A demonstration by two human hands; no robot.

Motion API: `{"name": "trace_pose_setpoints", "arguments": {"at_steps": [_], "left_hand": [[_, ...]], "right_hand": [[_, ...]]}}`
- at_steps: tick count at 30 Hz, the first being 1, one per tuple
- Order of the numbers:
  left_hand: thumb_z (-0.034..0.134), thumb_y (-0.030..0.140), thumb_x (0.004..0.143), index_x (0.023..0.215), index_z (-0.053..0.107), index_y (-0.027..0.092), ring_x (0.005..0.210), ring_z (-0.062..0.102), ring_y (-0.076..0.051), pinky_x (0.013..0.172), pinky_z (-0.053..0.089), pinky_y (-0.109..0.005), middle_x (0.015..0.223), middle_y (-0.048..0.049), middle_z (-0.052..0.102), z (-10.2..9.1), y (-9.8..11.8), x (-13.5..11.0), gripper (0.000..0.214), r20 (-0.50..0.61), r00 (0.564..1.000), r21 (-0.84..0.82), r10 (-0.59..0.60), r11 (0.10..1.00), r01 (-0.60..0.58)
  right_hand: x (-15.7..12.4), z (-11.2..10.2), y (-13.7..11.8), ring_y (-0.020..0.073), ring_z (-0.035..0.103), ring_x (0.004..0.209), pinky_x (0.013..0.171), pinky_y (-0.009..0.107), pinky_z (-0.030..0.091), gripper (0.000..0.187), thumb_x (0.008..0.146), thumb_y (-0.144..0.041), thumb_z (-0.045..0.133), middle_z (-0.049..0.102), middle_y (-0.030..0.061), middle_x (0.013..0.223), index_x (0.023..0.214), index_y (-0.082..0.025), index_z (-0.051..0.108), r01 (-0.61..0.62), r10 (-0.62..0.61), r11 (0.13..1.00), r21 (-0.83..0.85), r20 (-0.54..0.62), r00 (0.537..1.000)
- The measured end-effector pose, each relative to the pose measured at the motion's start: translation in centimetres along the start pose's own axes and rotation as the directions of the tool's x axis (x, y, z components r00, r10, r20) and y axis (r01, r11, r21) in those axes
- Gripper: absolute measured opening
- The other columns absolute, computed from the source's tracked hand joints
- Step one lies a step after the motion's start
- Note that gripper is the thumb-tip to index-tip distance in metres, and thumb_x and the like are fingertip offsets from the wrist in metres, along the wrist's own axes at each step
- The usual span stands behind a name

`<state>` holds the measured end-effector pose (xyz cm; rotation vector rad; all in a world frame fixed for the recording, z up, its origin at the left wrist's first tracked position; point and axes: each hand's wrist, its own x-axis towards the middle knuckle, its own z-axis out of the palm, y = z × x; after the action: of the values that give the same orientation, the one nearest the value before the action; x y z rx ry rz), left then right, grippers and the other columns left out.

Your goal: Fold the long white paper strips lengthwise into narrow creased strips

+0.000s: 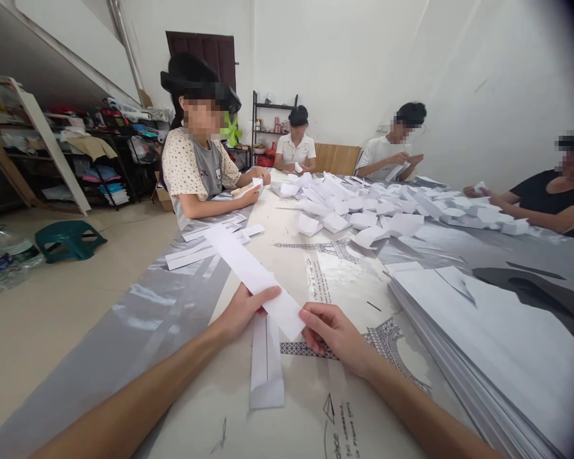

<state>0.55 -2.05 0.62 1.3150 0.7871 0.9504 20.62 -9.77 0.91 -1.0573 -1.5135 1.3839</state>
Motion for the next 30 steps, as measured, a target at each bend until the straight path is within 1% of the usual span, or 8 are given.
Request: {"name": "trace_pose_setpoints", "arguments": {"at_steps": [4, 6, 10, 12, 14, 20, 26, 30], "left_hand": [[0.075, 0.039, 0.079, 0.082, 0.063, 0.016, 0.069, 0.056, -0.016, 0.061, 0.044, -0.026, 0.075, -0.0011, 0.062, 0.3, 0.5, -0.5, 0.026, 0.073, 0.997, 0.123, 0.007, 0.992, -0.016], [0.077, 0.04, 0.078, 0.082, 0.064, 0.017, 0.069, 0.057, -0.016, 0.062, 0.045, -0.026, 0.075, -0.0006, 0.062, 0.4, 0.5, -0.5, 0.026, 0.018, 0.999, 0.115, 0.027, 0.993, -0.029], [0.078, 0.041, 0.076, 0.082, 0.067, 0.016, 0.07, 0.059, -0.017, 0.061, 0.045, -0.026, 0.076, -0.0016, 0.065, 0.2, -0.1, 0.2, 0.028, -0.169, 0.985, -0.032, 0.025, 0.999, -0.031], [0.077, 0.042, 0.076, 0.08, 0.068, 0.015, 0.069, 0.06, -0.017, 0.06, 0.045, -0.026, 0.076, -0.0023, 0.066, 0.1, -0.3, 0.5, 0.028, -0.2, 0.98, -0.068, 0.006, 0.997, -0.02], [0.077, 0.042, 0.076, 0.077, 0.068, 0.015, 0.066, 0.059, -0.016, 0.058, 0.043, -0.025, 0.072, -0.0018, 0.065, 0.0, -0.2, 0.5, 0.028, -0.185, 0.983, -0.05, -0.003, 0.999, -0.006], [0.077, 0.039, 0.077, 0.068, 0.067, 0.015, 0.058, 0.053, -0.013, 0.054, 0.039, -0.024, 0.065, -0.0006, 0.063, 0.3, 0.4, 0.0, 0.027, -0.013, 1.0, 0.06, -0.008, 0.998, 0.009], [0.08, 0.039, 0.073, 0.075, 0.071, 0.014, 0.064, 0.058, -0.014, 0.058, 0.044, -0.023, 0.07, -0.0022, 0.065, 0.1, 0.2, 0.6, 0.027, -0.192, 0.98, -0.164, -0.058, 0.986, 0.026], [0.083, 0.037, 0.071, 0.076, 0.072, 0.014, 0.065, 0.057, -0.013, 0.059, 0.044, -0.022, 0.072, -0.0019, 0.065, -0.1, 0.0, 0.8, 0.027, -0.215, 0.974, -0.236, -0.067, 0.972, 0.015]], "right_hand": [[0.0, 0.1, -0.1, 0.009, 0.045, 0.051, 0.048, 0.023, 0.032, 0.04, 0.097, -0.049, 0.055, 0.05, -0.0027, 0.062, 0.073, -0.017, 0.058, -0.01, 0.009, 0.999, -0.041, -0.006, 1.0], [0.0, 0.1, -0.1, 0.0089, 0.043, 0.051, 0.047, 0.022, 0.031, 0.039, 0.096, -0.048, 0.056, 0.049, -0.0029, 0.06, 0.072, -0.016, 0.059, -0.012, 0.012, 0.998, -0.054, -0.004, 1.0], [0.0, -0.1, 0.1, 0.0085, 0.04, 0.05, 0.046, 0.022, 0.029, 0.039, 0.095, -0.047, 0.057, 0.047, -0.0035, 0.058, 0.072, -0.016, 0.06, -0.036, 0.036, 0.998, -0.055, 0.001, 0.999], [0.1, 0.0, 0.1, 0.0087, 0.041, 0.05, 0.046, 0.022, 0.029, 0.039, 0.095, -0.049, 0.057, 0.048, -0.0033, 0.059, 0.072, -0.017, 0.06, -0.055, 0.055, 0.997, -0.051, 0.002, 0.998], [0.1, 0.1, -0.1, 0.009, 0.042, 0.051, 0.047, 0.023, 0.03, 0.039, 0.094, -0.049, 0.058, 0.048, -0.0033, 0.059, 0.073, -0.017, 0.06, -0.067, 0.067, 0.996, -0.05, 0.004, 0.998], [0.1, 0.5, -0.4, 0.0095, 0.043, 0.051, 0.049, 0.023, 0.033, 0.035, 0.092, -0.047, 0.061, 0.048, -0.004, 0.058, 0.073, -0.018, 0.059, -0.054, 0.055, 0.996, -0.065, 0.015, 0.998], [0.2, 0.3, -0.5, 0.0091, 0.041, 0.052, 0.048, 0.023, 0.03, 0.034, 0.093, -0.046, 0.06, 0.048, -0.0037, 0.061, 0.074, -0.018, 0.061, -0.059, 0.06, 0.995, -0.083, 0.015, 0.998], [0.2, 0.2, -0.4, 0.0092, 0.04, 0.051, 0.048, 0.023, 0.03, 0.035, 0.093, -0.047, 0.059, 0.047, -0.0039, 0.06, 0.074, -0.018, 0.062, -0.057, 0.058, 0.993, -0.102, 0.004, 0.998]]}}
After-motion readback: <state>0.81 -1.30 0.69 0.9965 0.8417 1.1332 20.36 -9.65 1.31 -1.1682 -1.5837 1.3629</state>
